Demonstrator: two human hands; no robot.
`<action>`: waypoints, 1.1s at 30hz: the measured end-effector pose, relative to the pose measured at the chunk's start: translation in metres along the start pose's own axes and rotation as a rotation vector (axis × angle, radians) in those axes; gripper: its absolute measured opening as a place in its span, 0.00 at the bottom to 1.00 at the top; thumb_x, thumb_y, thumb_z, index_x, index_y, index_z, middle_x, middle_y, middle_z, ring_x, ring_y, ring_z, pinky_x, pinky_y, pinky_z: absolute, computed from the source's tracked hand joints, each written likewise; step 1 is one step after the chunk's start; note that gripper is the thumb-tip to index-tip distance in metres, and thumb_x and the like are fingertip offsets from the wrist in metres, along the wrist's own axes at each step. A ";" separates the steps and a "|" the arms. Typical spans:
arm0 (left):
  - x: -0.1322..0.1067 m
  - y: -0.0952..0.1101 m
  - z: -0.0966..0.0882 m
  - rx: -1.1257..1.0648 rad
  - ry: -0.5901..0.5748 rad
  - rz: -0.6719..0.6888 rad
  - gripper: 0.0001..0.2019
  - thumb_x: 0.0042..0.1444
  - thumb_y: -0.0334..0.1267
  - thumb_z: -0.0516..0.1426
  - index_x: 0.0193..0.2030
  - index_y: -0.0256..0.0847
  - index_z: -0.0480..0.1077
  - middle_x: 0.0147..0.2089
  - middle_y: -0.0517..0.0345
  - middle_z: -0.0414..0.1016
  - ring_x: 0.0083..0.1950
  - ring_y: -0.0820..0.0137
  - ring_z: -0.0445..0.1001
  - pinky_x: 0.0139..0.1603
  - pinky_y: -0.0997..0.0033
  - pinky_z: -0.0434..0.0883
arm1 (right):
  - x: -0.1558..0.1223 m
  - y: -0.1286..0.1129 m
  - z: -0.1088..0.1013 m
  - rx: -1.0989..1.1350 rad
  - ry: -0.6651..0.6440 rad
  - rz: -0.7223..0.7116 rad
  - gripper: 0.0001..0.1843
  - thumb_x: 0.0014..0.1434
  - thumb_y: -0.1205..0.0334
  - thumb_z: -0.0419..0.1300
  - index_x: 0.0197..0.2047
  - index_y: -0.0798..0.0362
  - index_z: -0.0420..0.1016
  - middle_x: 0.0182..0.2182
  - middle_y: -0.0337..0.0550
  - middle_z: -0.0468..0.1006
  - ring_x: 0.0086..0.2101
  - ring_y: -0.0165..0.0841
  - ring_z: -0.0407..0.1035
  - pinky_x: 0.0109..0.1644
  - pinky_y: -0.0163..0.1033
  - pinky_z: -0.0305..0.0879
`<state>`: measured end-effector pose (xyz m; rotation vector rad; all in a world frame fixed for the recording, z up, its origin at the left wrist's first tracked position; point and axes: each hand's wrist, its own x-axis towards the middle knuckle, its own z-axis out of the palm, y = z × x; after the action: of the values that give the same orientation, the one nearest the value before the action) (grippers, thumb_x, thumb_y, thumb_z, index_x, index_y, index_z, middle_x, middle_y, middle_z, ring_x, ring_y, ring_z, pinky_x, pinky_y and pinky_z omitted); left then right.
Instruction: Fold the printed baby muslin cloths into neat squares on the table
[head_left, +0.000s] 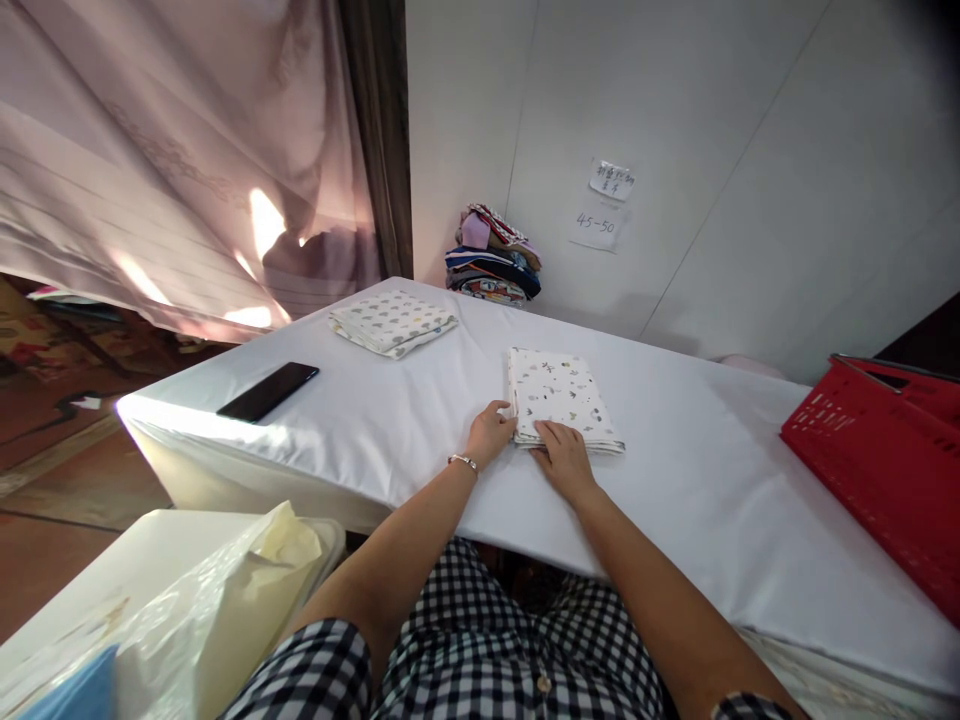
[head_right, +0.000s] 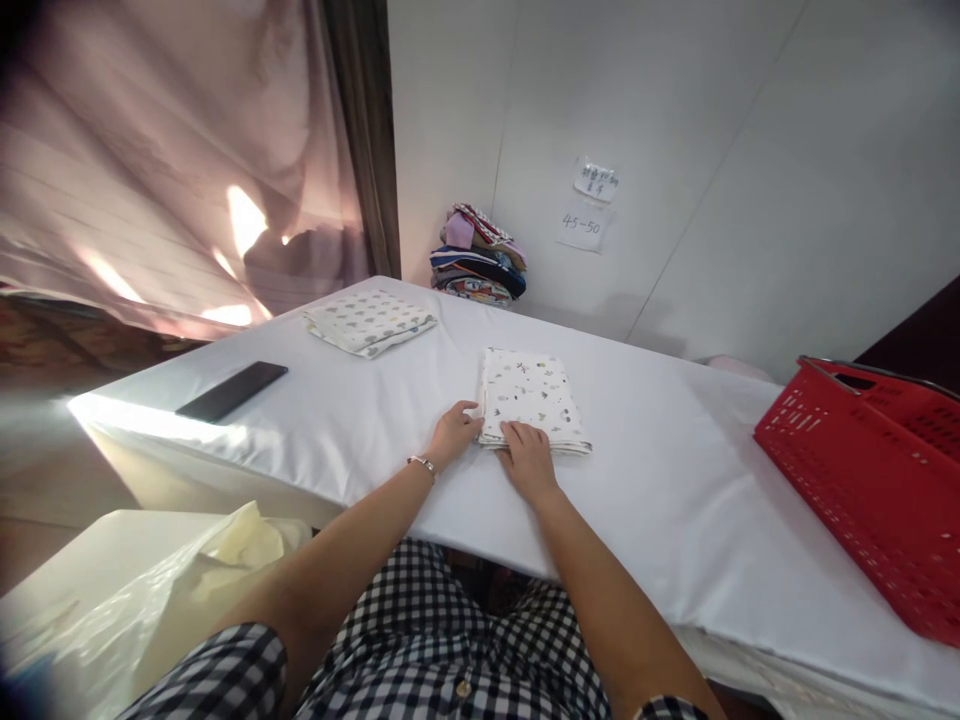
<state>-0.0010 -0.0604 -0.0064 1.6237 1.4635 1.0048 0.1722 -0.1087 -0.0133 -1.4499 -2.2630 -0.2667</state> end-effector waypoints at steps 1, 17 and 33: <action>0.000 0.000 0.000 -0.007 -0.003 -0.003 0.16 0.52 0.39 0.55 0.48 0.41 0.66 0.24 0.65 0.71 0.26 0.74 0.69 0.30 0.76 0.64 | 0.001 -0.001 0.000 -0.006 -0.004 0.008 0.22 0.60 0.59 0.53 0.57 0.52 0.62 0.51 0.49 0.69 0.50 0.39 0.61 0.52 0.44 0.53; -0.006 0.004 0.002 0.065 -0.027 0.147 0.16 0.55 0.48 0.52 0.46 0.43 0.67 0.26 0.65 0.70 0.30 0.73 0.69 0.34 0.74 0.65 | 0.008 0.005 0.007 0.030 0.031 0.106 0.11 0.59 0.67 0.51 0.44 0.54 0.69 0.41 0.47 0.73 0.42 0.38 0.63 0.45 0.41 0.57; -0.025 0.015 0.012 -0.223 0.014 0.364 0.15 0.52 0.36 0.56 0.48 0.40 0.65 0.34 0.61 0.70 0.38 0.74 0.70 0.46 0.70 0.69 | 0.000 -0.001 0.005 0.000 0.044 0.121 0.20 0.59 0.53 0.53 0.51 0.54 0.64 0.43 0.50 0.72 0.44 0.41 0.63 0.45 0.43 0.56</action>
<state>0.0148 -0.0868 -0.0003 1.7525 1.0377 1.3308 0.1698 -0.1078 -0.0177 -1.5581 -2.1310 -0.2584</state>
